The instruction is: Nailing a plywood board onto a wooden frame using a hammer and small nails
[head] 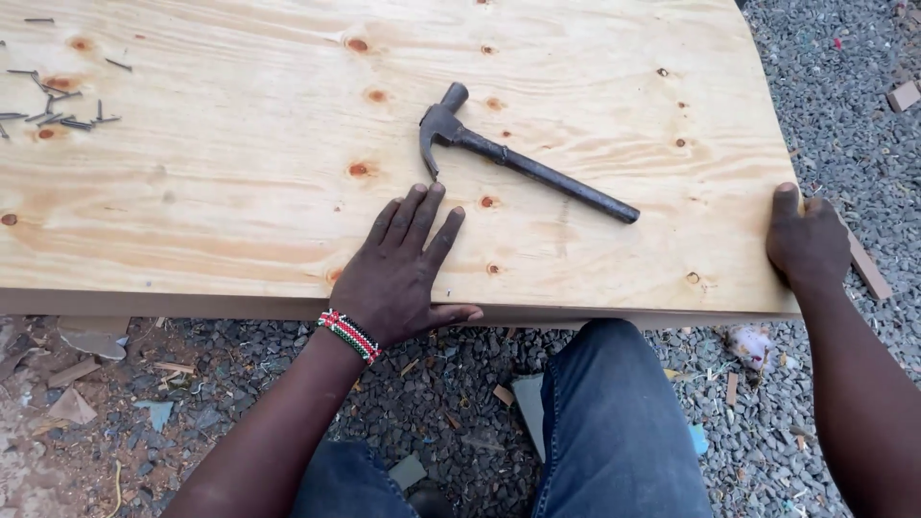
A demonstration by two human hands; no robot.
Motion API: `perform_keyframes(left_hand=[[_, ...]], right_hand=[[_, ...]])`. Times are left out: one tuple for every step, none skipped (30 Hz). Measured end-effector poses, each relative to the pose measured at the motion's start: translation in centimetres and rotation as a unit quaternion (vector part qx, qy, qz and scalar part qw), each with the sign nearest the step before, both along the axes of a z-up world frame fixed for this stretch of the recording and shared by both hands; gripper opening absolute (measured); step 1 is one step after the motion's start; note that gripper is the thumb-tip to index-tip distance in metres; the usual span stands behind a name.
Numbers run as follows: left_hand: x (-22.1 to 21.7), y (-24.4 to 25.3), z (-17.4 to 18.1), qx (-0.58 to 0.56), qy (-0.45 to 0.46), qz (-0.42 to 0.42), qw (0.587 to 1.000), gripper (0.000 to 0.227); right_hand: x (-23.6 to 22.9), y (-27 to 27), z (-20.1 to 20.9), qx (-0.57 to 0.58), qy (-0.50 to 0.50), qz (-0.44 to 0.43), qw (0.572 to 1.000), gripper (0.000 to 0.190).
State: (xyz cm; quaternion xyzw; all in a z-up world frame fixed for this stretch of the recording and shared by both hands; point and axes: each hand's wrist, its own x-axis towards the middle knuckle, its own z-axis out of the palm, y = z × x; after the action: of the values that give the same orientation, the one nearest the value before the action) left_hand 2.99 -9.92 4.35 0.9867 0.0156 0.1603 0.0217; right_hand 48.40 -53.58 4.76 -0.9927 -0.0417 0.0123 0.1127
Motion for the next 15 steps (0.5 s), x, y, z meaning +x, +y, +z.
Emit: perform_keyframes(left_hand=[[0.1, 0.0, -0.3, 0.008, 0.004, -0.001, 1.000, 0.139], [0.0, 0.1, -0.1, 0.006, 0.007, 0.000, 1.000, 0.139], [0.0, 0.1, 0.0, 0.011, 0.005, -0.002, 1.000, 0.136], [-0.1, 0.0, 0.1, 0.015, 0.005, -0.006, 1.000, 0.134], [0.0, 0.1, 0.1, 0.012, 0.011, -0.006, 1.000, 0.134], [-0.1, 0.1, 0.2, 0.012, 0.001, -0.010, 1.000, 0.131], [-0.2, 0.0, 0.4, 0.012, -0.009, -0.014, 1.000, 0.128], [-0.3, -0.1, 0.2, 0.011, -0.004, -0.013, 1.000, 0.128], [-0.5, -0.2, 0.2, 0.010, 0.000, -0.014, 1.000, 0.128], [-0.2, 0.0, 0.3, 0.014, 0.000, -0.014, 1.000, 0.127], [-0.2, 0.1, 0.3, 0.017, 0.000, -0.012, 1.000, 0.127], [-0.2, 0.1, 0.2, 0.014, -0.004, -0.015, 1.000, 0.126], [-0.2, 0.1, 0.0, 0.011, -0.008, -0.018, 1.000, 0.125], [-0.3, 0.0, 0.0, 0.008, -0.005, -0.019, 1.000, 0.125], [-0.4, -0.1, 0.0, 0.010, -0.009, -0.020, 1.000, 0.124]], right_hand=[[-0.2, 0.2, 0.0, 0.004, 0.005, -0.003, 1.000, 0.095], [0.5, -0.3, -0.7, 0.003, 0.008, -0.002, 1.000, 0.095], [1.2, -0.8, -1.6, -0.011, -0.013, -0.001, 1.000, 0.089], [1.7, -1.6, -2.6, -0.026, -0.032, 0.000, 0.999, 0.088], [2.2, -2.1, -3.0, -0.029, -0.026, 0.001, 0.999, 0.088], [2.6, -2.8, -3.3, -0.029, -0.041, 0.026, 0.998, 0.088], [2.9, -3.5, -3.5, -0.029, -0.056, 0.050, 0.997, 0.089], [3.3, -4.1, -4.3, -0.030, -0.052, 0.052, 0.997, 0.089], [3.7, -4.8, -4.9, -0.037, -0.071, 0.062, 0.995, 0.089], [4.6, -5.0, -5.3, -0.040, -0.095, 0.073, 0.992, 0.090], [4.6, -5.0, -5.2, -0.037, -0.096, 0.075, 0.992, 0.090], [4.6, -5.1, -5.2, -0.035, -0.096, 0.083, 0.991, 0.091], [4.6, -5.3, -5.2, -0.033, -0.097, 0.092, 0.991, 0.093], [4.5, -5.6, -5.5, -0.036, -0.092, 0.092, 0.991, 0.093], [4.4, -5.9, -5.7, -0.021, -0.100, 0.098, 0.990, 0.090]])
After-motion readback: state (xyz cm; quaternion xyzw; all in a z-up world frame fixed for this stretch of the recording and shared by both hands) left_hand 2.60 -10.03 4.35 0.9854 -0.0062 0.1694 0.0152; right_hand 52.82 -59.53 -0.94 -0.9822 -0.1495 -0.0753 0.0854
